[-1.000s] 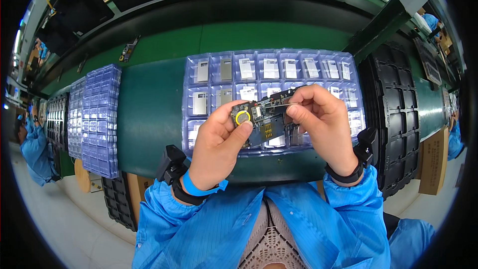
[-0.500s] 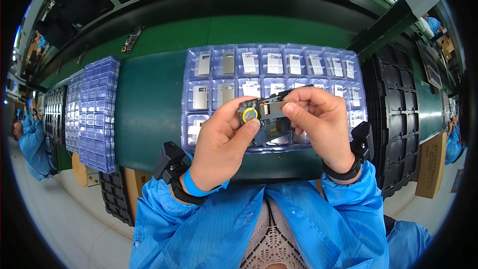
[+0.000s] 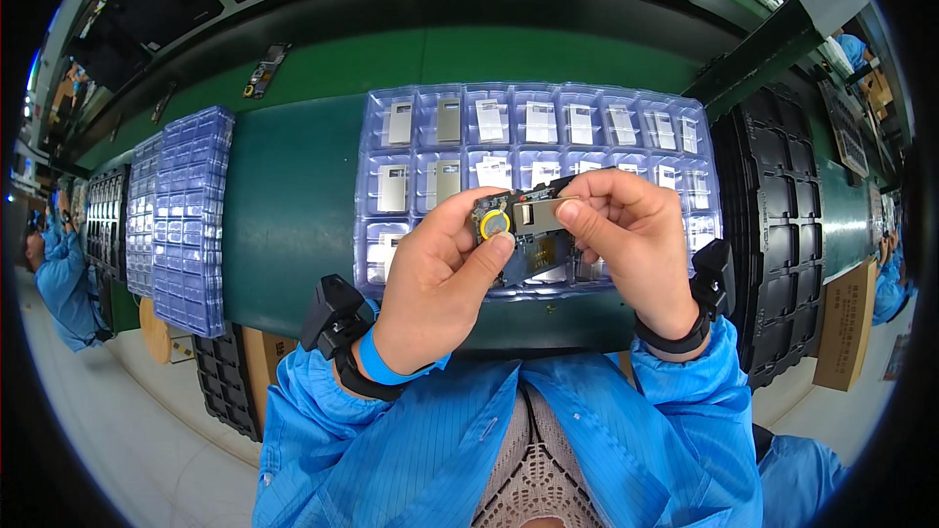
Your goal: Assembling electronic circuit boards and batteries into plastic cases on an assembly line.
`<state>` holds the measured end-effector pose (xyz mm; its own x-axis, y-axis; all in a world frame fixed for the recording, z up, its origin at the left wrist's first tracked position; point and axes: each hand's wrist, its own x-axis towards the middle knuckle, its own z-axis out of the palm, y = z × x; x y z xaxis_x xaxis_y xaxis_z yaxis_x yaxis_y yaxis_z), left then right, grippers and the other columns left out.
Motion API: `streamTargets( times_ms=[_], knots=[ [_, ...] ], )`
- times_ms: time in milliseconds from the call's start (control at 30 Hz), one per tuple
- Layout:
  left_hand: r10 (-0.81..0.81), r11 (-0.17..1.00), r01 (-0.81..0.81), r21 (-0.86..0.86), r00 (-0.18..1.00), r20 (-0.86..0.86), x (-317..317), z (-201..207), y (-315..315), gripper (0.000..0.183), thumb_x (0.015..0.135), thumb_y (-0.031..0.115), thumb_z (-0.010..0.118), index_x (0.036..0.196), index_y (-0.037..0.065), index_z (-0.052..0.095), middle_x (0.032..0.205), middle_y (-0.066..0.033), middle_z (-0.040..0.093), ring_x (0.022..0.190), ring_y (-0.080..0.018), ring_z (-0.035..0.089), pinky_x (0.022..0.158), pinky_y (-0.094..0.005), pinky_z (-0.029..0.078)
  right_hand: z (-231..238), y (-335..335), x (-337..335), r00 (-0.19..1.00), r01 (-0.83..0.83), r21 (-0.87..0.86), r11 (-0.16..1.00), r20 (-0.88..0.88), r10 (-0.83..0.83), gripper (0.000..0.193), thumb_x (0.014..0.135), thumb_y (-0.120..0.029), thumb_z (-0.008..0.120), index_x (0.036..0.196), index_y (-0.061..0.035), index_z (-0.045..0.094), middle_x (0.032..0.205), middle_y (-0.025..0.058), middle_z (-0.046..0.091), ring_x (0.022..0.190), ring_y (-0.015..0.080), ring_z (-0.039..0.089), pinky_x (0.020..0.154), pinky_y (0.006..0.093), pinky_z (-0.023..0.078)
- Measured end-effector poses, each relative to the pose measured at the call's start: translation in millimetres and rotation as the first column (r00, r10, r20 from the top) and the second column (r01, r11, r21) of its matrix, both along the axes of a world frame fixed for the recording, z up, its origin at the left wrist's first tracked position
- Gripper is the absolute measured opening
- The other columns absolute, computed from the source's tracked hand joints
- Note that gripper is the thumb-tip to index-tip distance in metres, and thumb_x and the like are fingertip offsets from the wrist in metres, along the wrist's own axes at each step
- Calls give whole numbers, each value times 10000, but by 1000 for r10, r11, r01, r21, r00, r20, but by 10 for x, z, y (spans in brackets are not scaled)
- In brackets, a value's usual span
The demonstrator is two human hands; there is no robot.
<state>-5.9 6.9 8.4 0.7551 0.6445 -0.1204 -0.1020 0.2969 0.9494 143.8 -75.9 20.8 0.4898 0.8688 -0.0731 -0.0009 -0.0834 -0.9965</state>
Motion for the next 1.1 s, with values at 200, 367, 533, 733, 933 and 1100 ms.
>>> streamTargets(
  times_ms=[200, 367, 533, 733, 933, 1100],
  knots=[
    [-8, 1000, 8, -24, 1000, 9, -1, 16, 22, 323, 845, 4, 479, 1155, -36, 395, 986, -71, 552, 879, -80, 507, 752, -204, 416, -10, 10, -5, 1000, 8, -3, 1000, 10, -8, 90, 773, -56, 611, 823, 17, 595, 656, 6, 585, 552, 17, 495, 469, 149, 396],
    [-19, 999, 19, -26, 1000, 24, 15, 27, 19, 336, 838, 15, 498, 1157, -31, 403, 1029, -81, 546, 933, -98, 509, 798, -218, 417, -26, 14, -19, 997, 34, 2, 999, 63, -34, 87, 766, -39, 612, 823, 24, 592, 657, 9, 586, 578, 29, 513, 508, 157, 420],
    [27, 999, -26, 31, 999, -33, 38, 2, 4, 272, 851, 49, 500, 1104, -20, 428, 856, -12, 543, 706, -13, 462, 578, -156, 376, -70, 3, -57, 993, 69, 65, 995, 95, -75, 75, 752, -25, 622, 802, 24, 596, 658, 19, 584, 593, 36, 523, 528, 165, 432],
    [52, 998, -51, 34, 998, -34, 43, -37, -8, 272, 843, 57, 520, 1094, -17, 444, 834, -3, 547, 693, -10, 453, 571, -152, 365, -143, 0, -47, 992, 66, 125, 990, 97, -78, 87, 748, -23, 624, 811, 31, 597, 690, 42, 586, 602, 48, 532, 520, 175, 430],
    [62, 997, -61, 50, 998, 0, 55, -29, -11, 279, 841, 60, 529, 1097, -17, 449, 855, -10, 553, 705, -13, 461, 589, -159, 379, -121, 9, -41, 988, 69, 137, 988, 126, -87, 84, 746, -21, 624, 812, 26, 602, 687, 48, 580, 598, 54, 529, 514, 182, 426],
    [86, 992, -86, 90, 996, -5, 78, -11, -29, 236, 838, 54, 532, 1052, -19, 464, 838, -12, 548, 698, -17, 461, 569, -161, 377, -147, 6, -65, 975, 101, 163, 981, 182, -131, 93, 732, -30, 636, 808, 16, 605, 664, 55, 574, 566, 66, 528, 489, 191, 418]
  ],
)
